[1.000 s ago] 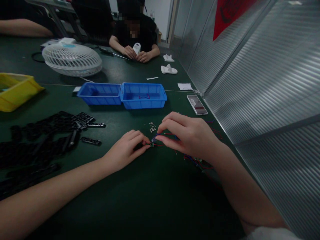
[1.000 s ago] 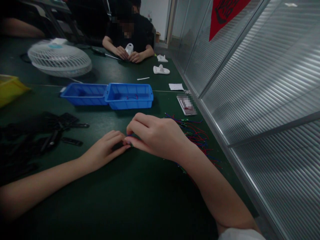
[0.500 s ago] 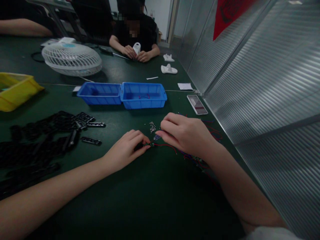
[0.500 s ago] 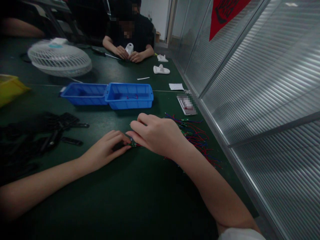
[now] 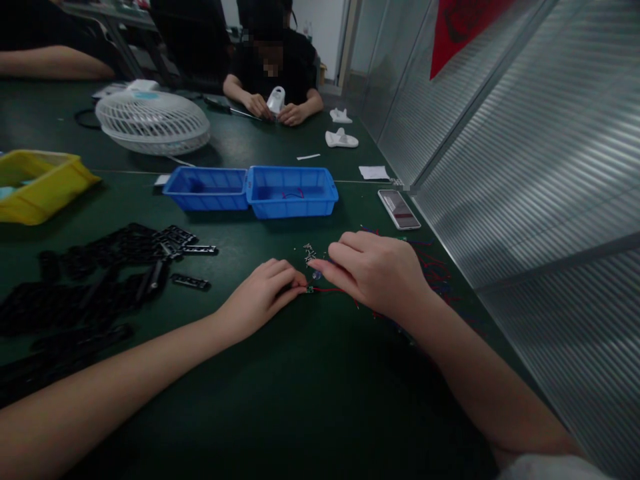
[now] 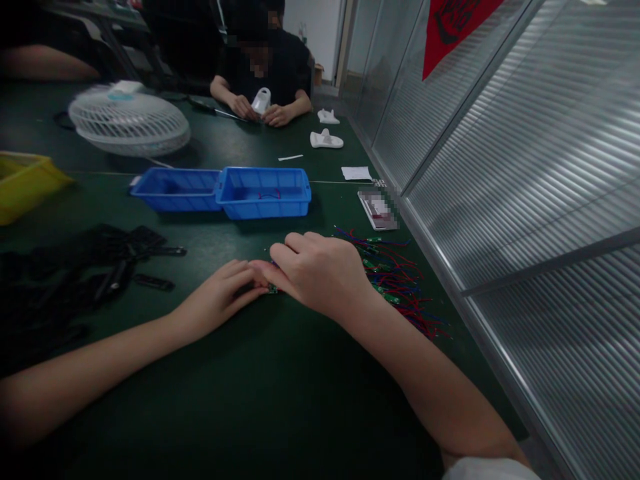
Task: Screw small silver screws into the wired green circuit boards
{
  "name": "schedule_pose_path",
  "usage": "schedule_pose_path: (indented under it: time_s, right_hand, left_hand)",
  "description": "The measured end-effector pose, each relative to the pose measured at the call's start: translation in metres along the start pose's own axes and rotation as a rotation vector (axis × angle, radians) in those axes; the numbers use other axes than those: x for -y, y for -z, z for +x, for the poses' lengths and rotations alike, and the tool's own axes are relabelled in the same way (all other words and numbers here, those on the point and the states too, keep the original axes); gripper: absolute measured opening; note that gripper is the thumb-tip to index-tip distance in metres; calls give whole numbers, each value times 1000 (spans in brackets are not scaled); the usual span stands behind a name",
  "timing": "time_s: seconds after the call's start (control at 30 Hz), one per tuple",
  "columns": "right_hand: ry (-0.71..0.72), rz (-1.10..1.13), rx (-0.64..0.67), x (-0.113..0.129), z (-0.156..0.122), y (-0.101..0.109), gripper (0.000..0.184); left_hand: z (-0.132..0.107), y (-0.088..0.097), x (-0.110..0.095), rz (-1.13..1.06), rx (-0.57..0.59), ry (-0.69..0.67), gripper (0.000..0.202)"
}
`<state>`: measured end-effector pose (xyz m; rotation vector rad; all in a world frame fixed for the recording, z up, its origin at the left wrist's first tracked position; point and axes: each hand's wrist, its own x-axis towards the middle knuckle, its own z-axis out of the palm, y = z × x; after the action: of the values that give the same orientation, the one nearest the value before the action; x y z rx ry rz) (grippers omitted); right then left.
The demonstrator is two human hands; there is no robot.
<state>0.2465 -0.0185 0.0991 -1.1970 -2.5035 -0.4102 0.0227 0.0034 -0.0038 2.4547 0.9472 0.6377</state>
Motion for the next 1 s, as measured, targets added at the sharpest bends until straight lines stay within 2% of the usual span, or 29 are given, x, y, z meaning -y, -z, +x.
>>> schedule_pose_path:
  time_s: [0.13, 0.23, 0.4, 0.77, 1.0]
  right_hand:
    - [-49, 214, 19, -3, 1, 8, 31]
    - [14, 276, 90, -7, 1, 14, 24]
    - [64, 337, 155, -12, 0, 17, 24]
    - [43, 340, 139, -11, 3, 13, 27]
    - [-27, 169, 95, -9, 3, 7, 34]
  left_hand:
    - [0, 1, 2, -48, -4, 10, 11]
    - [0, 1, 3, -66, 9, 13, 10]
    - [0, 2, 2, -77, 15, 33, 12]
    - [-2, 0, 3, -22, -1, 48, 17]
    - [-1, -1, 3, 17, 26, 55, 16]
